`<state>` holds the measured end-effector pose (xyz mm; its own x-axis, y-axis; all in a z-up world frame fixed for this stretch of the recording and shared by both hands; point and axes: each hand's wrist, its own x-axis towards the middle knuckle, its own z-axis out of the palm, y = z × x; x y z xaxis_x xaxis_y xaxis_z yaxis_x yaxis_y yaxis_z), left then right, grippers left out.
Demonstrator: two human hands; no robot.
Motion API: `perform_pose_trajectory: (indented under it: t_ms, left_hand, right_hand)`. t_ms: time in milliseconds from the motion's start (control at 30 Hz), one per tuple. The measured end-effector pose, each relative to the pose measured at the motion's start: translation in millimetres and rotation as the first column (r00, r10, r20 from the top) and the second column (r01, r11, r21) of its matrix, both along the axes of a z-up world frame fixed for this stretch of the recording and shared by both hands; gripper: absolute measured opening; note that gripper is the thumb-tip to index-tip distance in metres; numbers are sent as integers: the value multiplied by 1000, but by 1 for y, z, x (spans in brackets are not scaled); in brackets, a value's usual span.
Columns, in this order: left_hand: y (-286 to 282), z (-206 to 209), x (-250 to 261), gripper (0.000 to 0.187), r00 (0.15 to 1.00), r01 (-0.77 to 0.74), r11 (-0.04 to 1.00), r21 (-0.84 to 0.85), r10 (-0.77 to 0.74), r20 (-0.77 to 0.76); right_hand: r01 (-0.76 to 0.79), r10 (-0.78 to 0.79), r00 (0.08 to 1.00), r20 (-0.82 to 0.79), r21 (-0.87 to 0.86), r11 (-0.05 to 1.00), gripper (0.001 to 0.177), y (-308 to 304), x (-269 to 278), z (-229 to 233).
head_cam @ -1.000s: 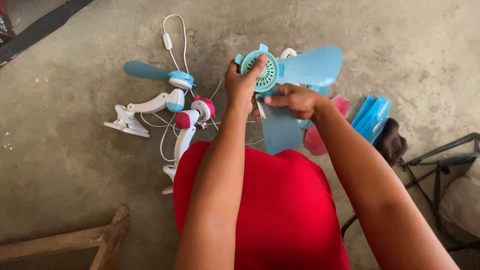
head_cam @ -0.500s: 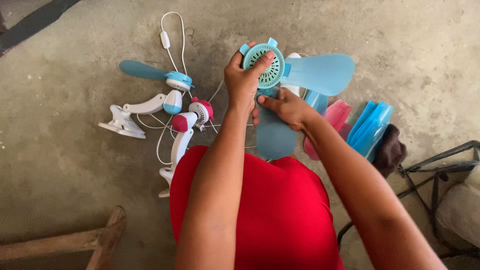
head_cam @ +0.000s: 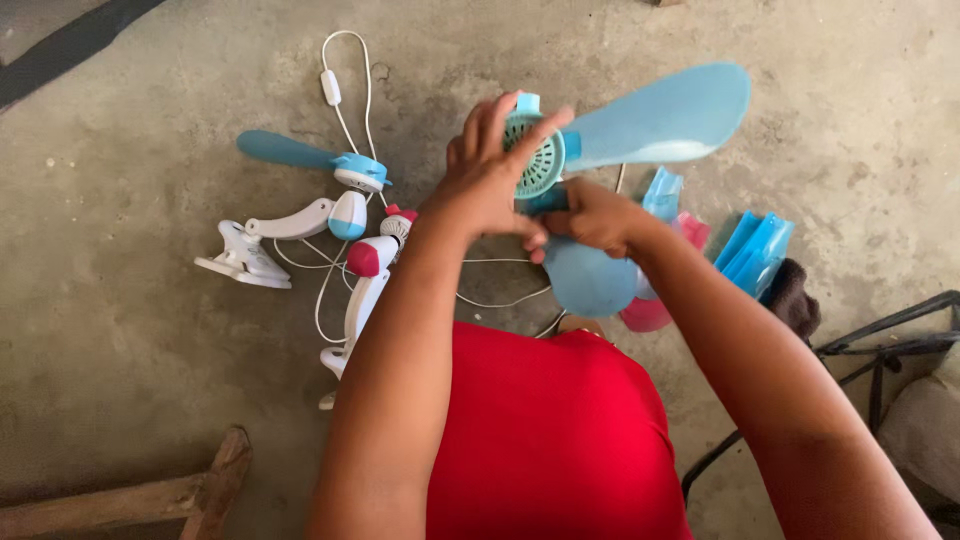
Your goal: The person disassembles a small electric fan by removing the front grille and blades, then reassembles it by reattaching the blades and securing the front grille. The task is performed on the floor with multiple fan units visible nearby.
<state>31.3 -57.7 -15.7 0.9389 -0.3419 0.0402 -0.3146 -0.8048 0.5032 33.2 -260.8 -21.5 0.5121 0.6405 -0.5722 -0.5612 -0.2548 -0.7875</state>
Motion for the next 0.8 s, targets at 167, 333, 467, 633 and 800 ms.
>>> perform_pose_trajectory:
  t_ms: [167,333,467,633,800]
  left_hand:
    - [-8,9,-2,143,977,21,980,198,-62,203]
    - [-11,5,-2,135,997,72,958,277,-73,-8]
    - [-13,2,-8,109,984,41,973,228,-79,159]
    - [-15,2,-6,96,987,65,957,282,-104,126]
    - [-15,1,-3,97,980,98,926,365,-154,127]
  right_hand:
    - [-219,215,974,74,63,974,27,-8,11,6]
    - [-180,189,972,-137,75,981,28,-16,9,-4]
    - [-173,221,947,-232,211,962,32,-20,11,-16]
    - [-163,220,927,-304,200,966,33,-16,2,-26]
    - [-37,43,993,-113,54,998,26,-8,-27,-38]
